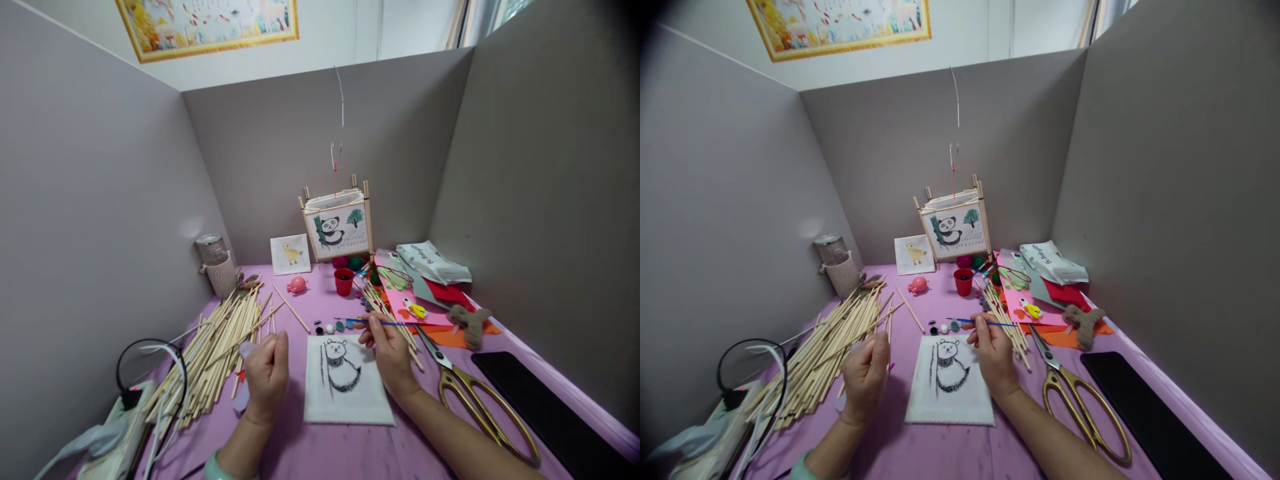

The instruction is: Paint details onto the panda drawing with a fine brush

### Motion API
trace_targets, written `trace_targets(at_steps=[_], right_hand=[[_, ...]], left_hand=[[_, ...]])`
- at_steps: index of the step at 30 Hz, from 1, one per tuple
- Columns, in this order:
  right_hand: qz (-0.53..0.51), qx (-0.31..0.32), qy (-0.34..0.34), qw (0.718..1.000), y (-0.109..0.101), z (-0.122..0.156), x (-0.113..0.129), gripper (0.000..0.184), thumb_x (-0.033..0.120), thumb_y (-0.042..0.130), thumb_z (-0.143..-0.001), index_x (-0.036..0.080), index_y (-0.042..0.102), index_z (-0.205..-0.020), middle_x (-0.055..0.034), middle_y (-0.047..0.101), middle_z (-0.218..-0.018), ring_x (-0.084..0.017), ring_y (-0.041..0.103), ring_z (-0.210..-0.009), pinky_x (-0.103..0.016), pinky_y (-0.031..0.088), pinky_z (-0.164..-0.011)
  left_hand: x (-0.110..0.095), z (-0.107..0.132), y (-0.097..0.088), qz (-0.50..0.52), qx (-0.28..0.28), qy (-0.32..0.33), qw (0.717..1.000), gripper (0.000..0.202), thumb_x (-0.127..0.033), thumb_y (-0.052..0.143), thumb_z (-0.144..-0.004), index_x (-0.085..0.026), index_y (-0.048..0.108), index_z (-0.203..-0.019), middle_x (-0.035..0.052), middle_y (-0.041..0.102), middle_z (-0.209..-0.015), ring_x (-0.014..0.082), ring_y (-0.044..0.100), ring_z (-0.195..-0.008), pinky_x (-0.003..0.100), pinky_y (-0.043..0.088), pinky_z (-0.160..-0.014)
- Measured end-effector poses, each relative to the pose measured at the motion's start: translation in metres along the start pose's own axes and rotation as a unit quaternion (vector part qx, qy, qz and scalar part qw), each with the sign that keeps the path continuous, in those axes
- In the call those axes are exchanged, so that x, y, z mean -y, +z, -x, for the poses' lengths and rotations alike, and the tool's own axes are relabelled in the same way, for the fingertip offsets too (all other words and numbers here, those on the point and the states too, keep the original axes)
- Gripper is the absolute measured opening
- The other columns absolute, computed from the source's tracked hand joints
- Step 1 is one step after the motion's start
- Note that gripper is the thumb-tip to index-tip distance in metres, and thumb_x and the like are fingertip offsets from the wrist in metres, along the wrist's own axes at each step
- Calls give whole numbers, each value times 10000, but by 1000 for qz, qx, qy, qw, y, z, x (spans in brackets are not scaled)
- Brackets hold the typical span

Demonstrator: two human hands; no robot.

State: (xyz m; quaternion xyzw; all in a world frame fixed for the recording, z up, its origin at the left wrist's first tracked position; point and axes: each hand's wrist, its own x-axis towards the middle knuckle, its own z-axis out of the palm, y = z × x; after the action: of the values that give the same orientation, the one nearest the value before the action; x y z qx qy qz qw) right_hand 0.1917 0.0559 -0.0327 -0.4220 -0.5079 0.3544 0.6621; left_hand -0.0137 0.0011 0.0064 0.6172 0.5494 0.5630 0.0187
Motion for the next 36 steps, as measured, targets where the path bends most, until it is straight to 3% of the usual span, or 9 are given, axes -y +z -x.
trace_targets(at_steps=[6, 11, 17, 20, 24, 36], right_hand=[[14, 4, -14, 1000, -1, -2, 0, 343, 503, 494, -891, 178, 601, -903, -36, 667, -678, -182, 638, -650, -269, 467, -541], [7, 2, -17, 1000, -1, -2, 3, 317, 476, 495, -897, 176, 599, -901, -26, 644, -646, -195, 671, -721, -253, 468, -528], [12, -4, -12, 1000, -2, -2, 8, 320, 472, 486, -899, 171, 593, -899, -40, 661, -688, -166, 641, -642, -251, 455, -518], [20, 5, -12, 1000, -2, -2, 7, 317, 466, 477, -907, 172, 595, -891, -45, 655, -721, -175, 653, -697, -253, 453, -536], [23, 19, -7, 1000, -3, -1, 3, 319, 461, 462, -917, 173, 599, -903, -20, 609, -669, -204, 668, -818, -254, 457, -575], [11, 20, -4, 1000, -2, 0, 6, 283, 438, 465, -921, 184, 591, -907, -17, 605, -672, -191, 650, -784, -253, 444, -588]], left_hand=[[2, 3, -2, 30, -11, 7, 999, 426, -283, 357, -937, -197, 377, -520, -24, 395, -511, 89, 396, -492, 238, 332, -516], [1, 5, -4, 60, 13, -4, 998, 441, -278, 285, -951, -200, 388, -530, -12, 413, -522, 96, 424, -496, 243, 352, -520], [4, 6, -3, 75, 16, -2, 997, 434, -266, 284, -954, -200, 391, -538, -14, 406, -527, 98, 416, -501, 253, 346, -530], [4, 6, -4, 72, 17, 2, 997, 427, -256, 289, -949, -196, 403, -542, -11, 418, -532, 99, 424, -505, 253, 349, -530], [3, 6, -5, 73, 20, 19, 997, 416, -229, 301, -945, -190, 416, -547, -13, 422, -532, 94, 425, -501, 249, 342, -524], [-2, 4, -7, 92, 13, 97, 991, 369, -151, 364, -930, -175, 420, -567, -25, 413, -534, 78, 411, -489, 249, 309, -506]])
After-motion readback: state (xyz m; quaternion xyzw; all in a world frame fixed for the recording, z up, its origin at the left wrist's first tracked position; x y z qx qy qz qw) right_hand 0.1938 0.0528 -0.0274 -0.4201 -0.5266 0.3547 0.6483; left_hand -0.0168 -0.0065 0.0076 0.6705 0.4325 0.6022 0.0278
